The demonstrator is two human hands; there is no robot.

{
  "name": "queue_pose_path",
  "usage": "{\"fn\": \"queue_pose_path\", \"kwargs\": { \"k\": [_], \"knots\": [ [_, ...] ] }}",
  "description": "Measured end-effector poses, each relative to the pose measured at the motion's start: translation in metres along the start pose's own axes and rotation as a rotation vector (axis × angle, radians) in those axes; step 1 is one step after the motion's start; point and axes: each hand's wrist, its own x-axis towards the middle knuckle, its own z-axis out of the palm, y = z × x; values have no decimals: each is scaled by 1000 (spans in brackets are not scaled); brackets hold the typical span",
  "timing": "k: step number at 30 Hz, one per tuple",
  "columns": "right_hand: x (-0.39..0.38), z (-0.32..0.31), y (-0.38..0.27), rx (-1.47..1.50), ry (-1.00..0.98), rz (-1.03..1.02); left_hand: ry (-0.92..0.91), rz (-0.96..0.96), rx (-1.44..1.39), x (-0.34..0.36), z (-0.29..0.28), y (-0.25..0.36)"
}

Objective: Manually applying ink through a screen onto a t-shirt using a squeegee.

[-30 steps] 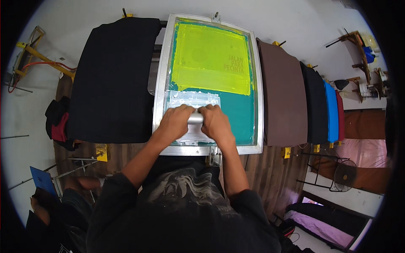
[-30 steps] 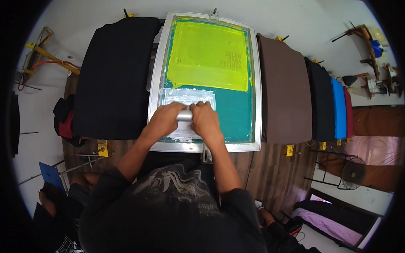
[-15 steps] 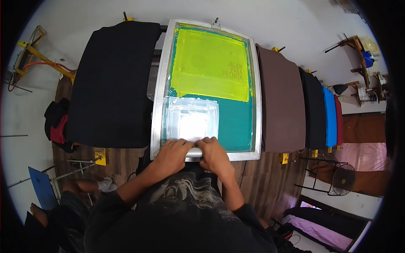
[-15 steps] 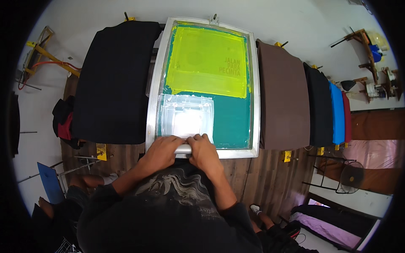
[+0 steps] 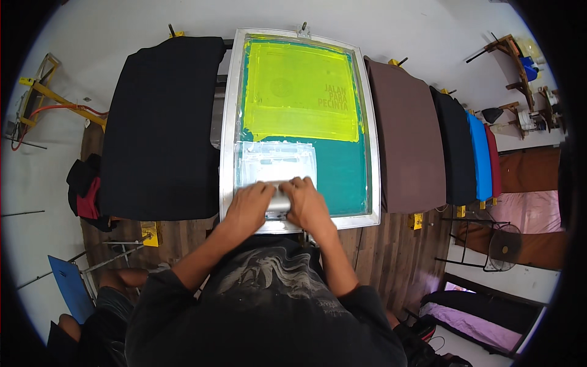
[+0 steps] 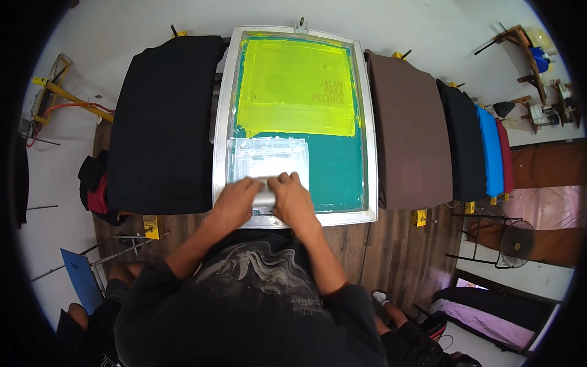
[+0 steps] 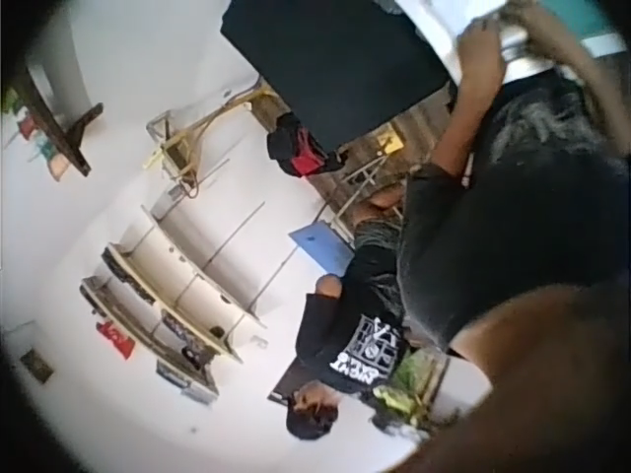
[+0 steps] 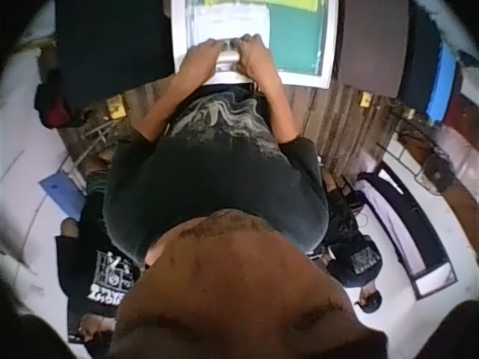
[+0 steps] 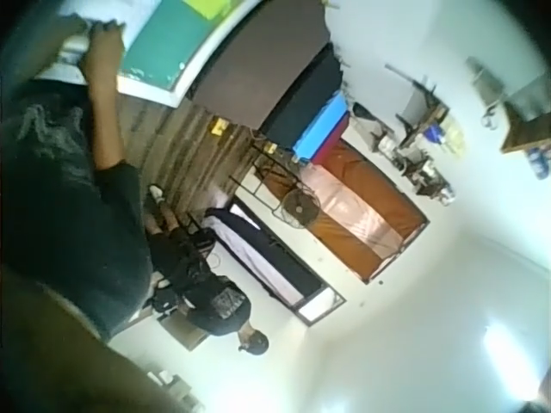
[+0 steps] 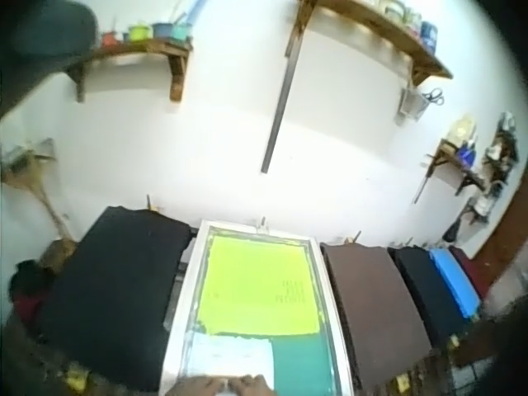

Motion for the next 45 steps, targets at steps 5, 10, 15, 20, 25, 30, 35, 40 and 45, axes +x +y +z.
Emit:
{"fn": "queue_pose_path", "kwargs": {
  "k": [5,10,15,20,25,30,35,40,45],
  "knots": [
    [-39,13,-4,60,12,-22,-57,8,-12,-30,-1,22],
    [-7,-16,3,9,-28,0,-46,30,-31,5,-11,12],
    [50,-32,41,-14,54,-26,-6,3,11,76,-14,1],
    [35,-17,37,0,54,-46,-23,-18,-35,60,-7,1],
    [-11,-5,15,21,60,8,21,15,-12,11,2,21],
    [-25,-11,6,39,-49,2,-100,-5,-66,-4,-5,24],
    [12,-25,7,-10,-71,-14,14,15,-38,19,-24,10],
    [40,-14,13,-39,50,-43,66,20,-4,43,-19,-16],
    [6,4,10,-4,90,-98,107,49,16,3,4,-3]
  ]
}}
